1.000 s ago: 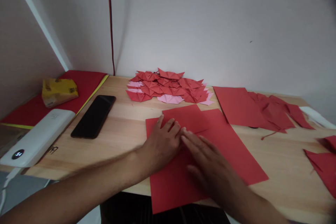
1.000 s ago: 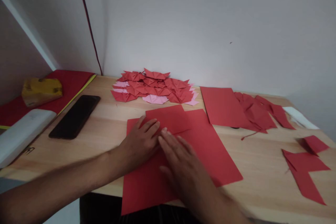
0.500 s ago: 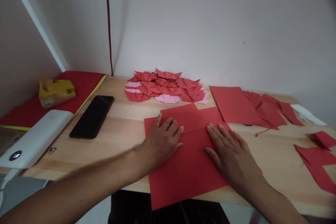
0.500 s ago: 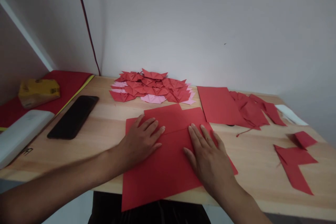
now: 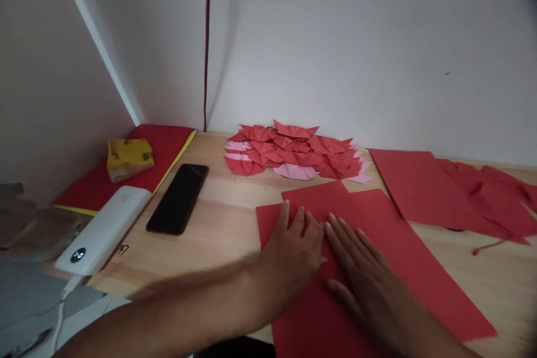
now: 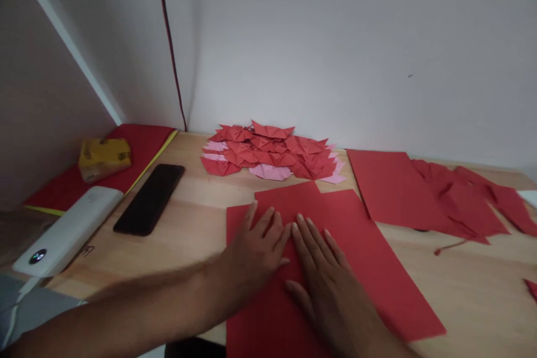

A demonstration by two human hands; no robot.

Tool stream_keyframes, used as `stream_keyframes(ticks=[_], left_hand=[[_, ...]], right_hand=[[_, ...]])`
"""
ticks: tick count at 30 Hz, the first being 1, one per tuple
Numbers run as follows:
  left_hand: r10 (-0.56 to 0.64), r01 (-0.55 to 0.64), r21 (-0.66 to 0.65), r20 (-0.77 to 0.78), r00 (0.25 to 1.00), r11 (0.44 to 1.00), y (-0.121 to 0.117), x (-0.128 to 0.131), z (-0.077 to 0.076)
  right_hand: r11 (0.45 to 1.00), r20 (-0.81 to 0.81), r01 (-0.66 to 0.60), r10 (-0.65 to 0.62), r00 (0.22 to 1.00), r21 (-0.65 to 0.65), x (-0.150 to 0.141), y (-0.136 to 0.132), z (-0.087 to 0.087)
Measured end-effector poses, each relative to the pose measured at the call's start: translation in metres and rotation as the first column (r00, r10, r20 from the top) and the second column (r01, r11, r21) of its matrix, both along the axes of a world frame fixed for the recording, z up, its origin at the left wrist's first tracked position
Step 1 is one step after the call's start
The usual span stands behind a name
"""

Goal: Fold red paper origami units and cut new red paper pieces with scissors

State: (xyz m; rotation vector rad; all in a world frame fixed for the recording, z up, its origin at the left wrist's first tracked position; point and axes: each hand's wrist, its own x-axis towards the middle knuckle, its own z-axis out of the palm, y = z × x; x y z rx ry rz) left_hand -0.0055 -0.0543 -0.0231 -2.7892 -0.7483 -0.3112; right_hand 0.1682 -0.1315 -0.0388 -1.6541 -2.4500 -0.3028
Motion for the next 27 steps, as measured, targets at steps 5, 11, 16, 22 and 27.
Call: stream_keyframes(ticks=[5, 11, 16, 22, 27], left_hand=[[-0.003, 0.004, 0.009, -0.03, 1.0, 1.0, -0.006, -0.005, -0.003], [0.042, -0.044, -0.027, -0.07, 0.997, 0.999, -0.02, -0.025, -0.005], [0.141, -0.147, -0.095, -0.059, 0.988, 0.985, -0.04, -0.041, 0.0], [0.228, -0.226, -0.126, -0.006, 0.974, 0.966, -0.05, -0.04, -0.004], [0.232, -0.222, -0.193, 0.034, 0.972, 0.956, -0.051, -0.04, 0.0]], right_hand=[[1.0, -0.005, 0.026, -0.026, 1.0, 0.015, 0.005, -0.007, -0.008], [0.997, 0.006, 0.007, -0.007, 1.0, 0.074, 0.006, -0.005, -0.01], [0.996, 0.03, -0.021, 0.018, 0.999, 0.09, 0.007, -0.002, -0.007], [0.995, 0.046, -0.062, 0.059, 0.997, 0.073, 0.015, 0.0, -0.007], [0.994, 0.019, -0.051, 0.05, 0.999, 0.093, 0.014, 0.0, -0.013]])
